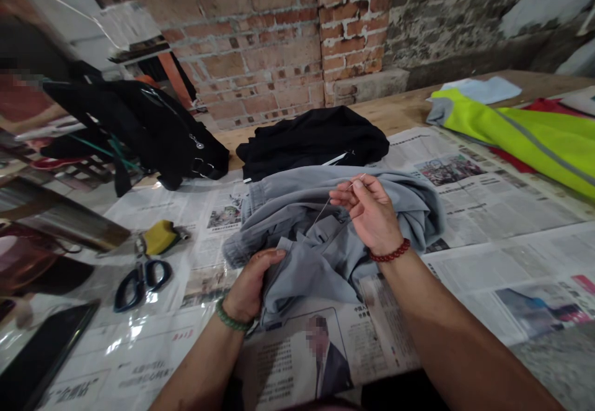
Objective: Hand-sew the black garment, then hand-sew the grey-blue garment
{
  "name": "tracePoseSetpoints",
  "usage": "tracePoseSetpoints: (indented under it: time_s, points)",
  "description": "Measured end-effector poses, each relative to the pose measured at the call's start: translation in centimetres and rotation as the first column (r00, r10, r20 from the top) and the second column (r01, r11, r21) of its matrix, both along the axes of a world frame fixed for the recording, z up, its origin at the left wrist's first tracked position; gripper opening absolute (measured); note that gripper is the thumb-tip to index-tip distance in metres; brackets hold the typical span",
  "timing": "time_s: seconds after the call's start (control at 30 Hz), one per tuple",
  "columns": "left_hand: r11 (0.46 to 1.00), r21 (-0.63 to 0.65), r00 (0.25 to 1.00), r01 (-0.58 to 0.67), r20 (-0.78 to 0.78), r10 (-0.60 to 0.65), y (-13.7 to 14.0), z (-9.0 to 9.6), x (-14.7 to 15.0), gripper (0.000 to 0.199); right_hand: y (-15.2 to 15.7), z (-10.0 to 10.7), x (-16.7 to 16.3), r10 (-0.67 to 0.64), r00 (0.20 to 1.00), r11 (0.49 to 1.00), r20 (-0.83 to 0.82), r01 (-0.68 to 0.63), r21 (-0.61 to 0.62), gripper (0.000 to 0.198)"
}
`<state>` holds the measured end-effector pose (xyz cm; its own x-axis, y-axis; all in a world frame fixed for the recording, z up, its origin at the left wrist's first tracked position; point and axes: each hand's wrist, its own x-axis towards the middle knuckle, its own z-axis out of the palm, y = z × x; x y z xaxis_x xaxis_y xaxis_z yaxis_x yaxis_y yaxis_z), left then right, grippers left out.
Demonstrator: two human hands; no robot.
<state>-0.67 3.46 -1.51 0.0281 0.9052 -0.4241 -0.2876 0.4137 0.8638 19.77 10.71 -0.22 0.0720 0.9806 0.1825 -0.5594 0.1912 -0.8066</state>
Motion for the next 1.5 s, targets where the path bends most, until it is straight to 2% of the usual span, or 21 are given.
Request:
tracePoseSetpoints:
  time_s: [0.07,0.13,0.23,0.3,0.37,0.43,0.57,0.63,0.87,1.17,1.33,1.5]
  points:
    - [0.999,0.026,1.0,-0.024,-0.018,0.025,0.0,0.2,0.1,0.014,-0.1,-0.2,-0.2,0.035,0.997,0.999,0.075,-0.033,-0.03,0.015]
    - [0.997,0.05,0.997,-0.06,-0.036,0.062,0.0,0.4,0.3,0.013,-0.3,-0.7,-0.5,0.11,0.97,0.992,0.218,-0.094,-0.079,0.017]
    - [0.996,0.067,0.998,-0.057,-0.027,0.059,0.0,0.8,0.5,0.014,-0.6,-1.6,-1.2,0.196,0.827,0.98,0.527,-0.176,-0.09,0.019]
    - [0.997,0.072,1.0,-0.017,-0.009,0.018,0.1,0.8,0.5,0.014,-0.7,-2.1,-1.5,0.142,0.672,0.977,0.727,-0.212,0.005,0.016]
    - [0.996,0.086,1.0,-0.017,0.001,0.017,0.1,0.8,0.4,0.013,-0.9,-2.3,-1.8,0.05,0.538,0.951,0.841,-0.282,0.124,0.015]
    - [0.994,0.091,0.998,-0.062,0.004,0.062,0.2,0.7,0.3,0.014,-0.9,-2.3,-1.8,-0.009,0.47,0.908,0.883,-0.366,0.204,0.019]
    - [0.994,0.071,0.997,-0.077,0.024,0.076,0.3,0.6,0.3,0.016,-0.8,-2.3,-1.7,-0.059,0.411,0.851,0.91,-0.455,0.26,0.025]
    - [0.995,0.074,0.998,-0.061,0.039,0.058,0.4,0.6,0.3,0.016,-0.8,-2.4,-1.8,-0.062,0.404,0.839,0.913,-0.474,0.267,0.025]
    - [0.998,0.05,0.998,-0.036,0.047,0.033,0.4,0.6,0.3,0.019,-1.3,-2.0,-2.3,-0.014,0.477,0.818,0.879,-0.5,0.284,0.024]
    - [0.999,0.038,0.997,-0.006,0.081,0.003,0.4,0.5,0.2,0.019,-1.3,-2.0,-2.4,-0.018,0.437,0.805,0.899,-0.527,0.273,0.023]
    - [0.999,0.048,0.996,0.001,0.087,-0.005,0.4,0.6,0.2,0.019,-1.2,-2.0,-2.5,-0.031,0.4,0.814,0.916,-0.521,0.255,0.024]
    - [0.999,0.05,0.996,0.002,0.093,-0.006,0.4,0.4,0.2,0.02,-1.4,-1.9,-2.5,0.018,0.431,0.802,0.902,-0.545,0.244,0.028]
